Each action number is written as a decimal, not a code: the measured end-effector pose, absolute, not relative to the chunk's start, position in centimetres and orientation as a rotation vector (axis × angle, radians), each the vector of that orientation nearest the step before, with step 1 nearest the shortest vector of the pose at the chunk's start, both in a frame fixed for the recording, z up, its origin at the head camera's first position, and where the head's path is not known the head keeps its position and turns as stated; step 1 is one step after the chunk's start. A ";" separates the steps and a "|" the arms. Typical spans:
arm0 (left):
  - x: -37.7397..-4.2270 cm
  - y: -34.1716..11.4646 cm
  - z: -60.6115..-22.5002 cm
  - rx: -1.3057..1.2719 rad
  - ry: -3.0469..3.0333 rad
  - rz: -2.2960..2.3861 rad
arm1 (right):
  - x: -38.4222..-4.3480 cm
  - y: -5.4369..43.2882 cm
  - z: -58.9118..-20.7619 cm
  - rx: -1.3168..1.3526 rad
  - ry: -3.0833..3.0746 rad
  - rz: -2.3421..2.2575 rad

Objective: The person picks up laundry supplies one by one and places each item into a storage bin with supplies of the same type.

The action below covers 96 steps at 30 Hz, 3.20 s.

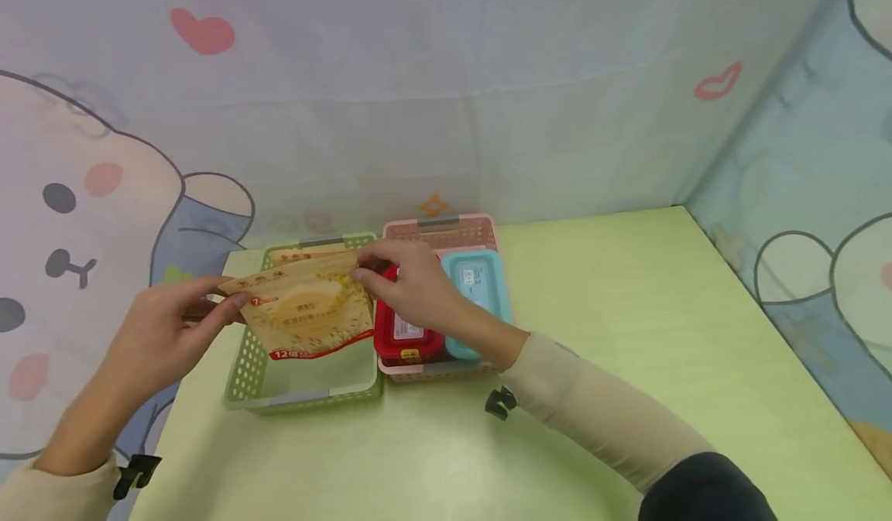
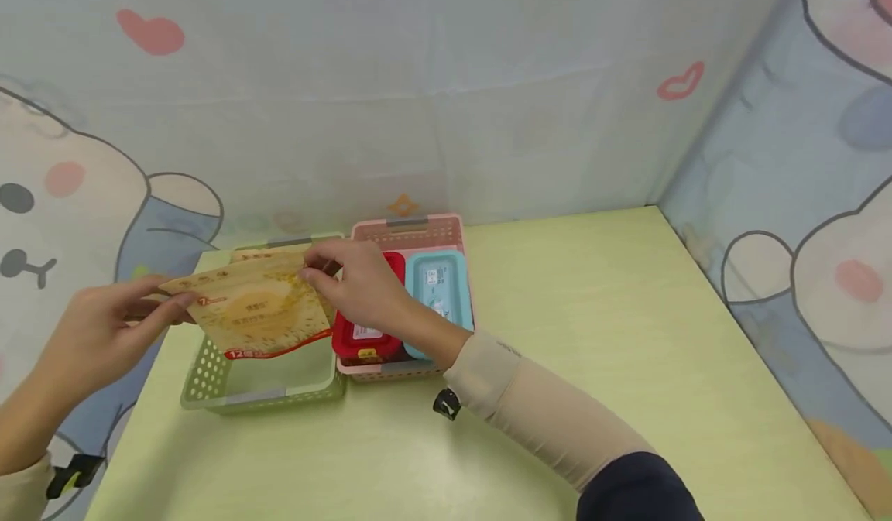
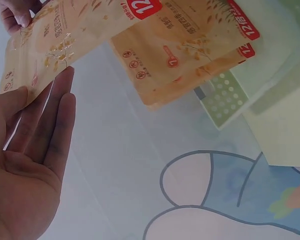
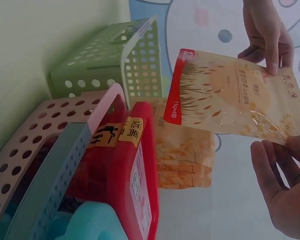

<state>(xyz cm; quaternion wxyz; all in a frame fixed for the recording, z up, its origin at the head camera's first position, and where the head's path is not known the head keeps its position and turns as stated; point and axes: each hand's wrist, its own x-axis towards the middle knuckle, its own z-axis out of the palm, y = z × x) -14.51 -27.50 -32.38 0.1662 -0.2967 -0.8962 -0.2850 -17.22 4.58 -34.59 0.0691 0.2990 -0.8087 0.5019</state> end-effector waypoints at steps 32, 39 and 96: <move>-15.1 -28.2 -37.8 -0.739 -2.748 -0.886 | -18.1 3.5 -39.5 0.842 -2.663 1.332; -15.1 -27.9 -38.8 -0.712 -2.789 -0.909 | -18.0 3.6 -40.4 0.833 -2.730 1.289; -15.1 -26.5 -37.8 -0.881 -2.702 -0.722 | -17.4 4.0 -39.9 1.074 -2.792 1.337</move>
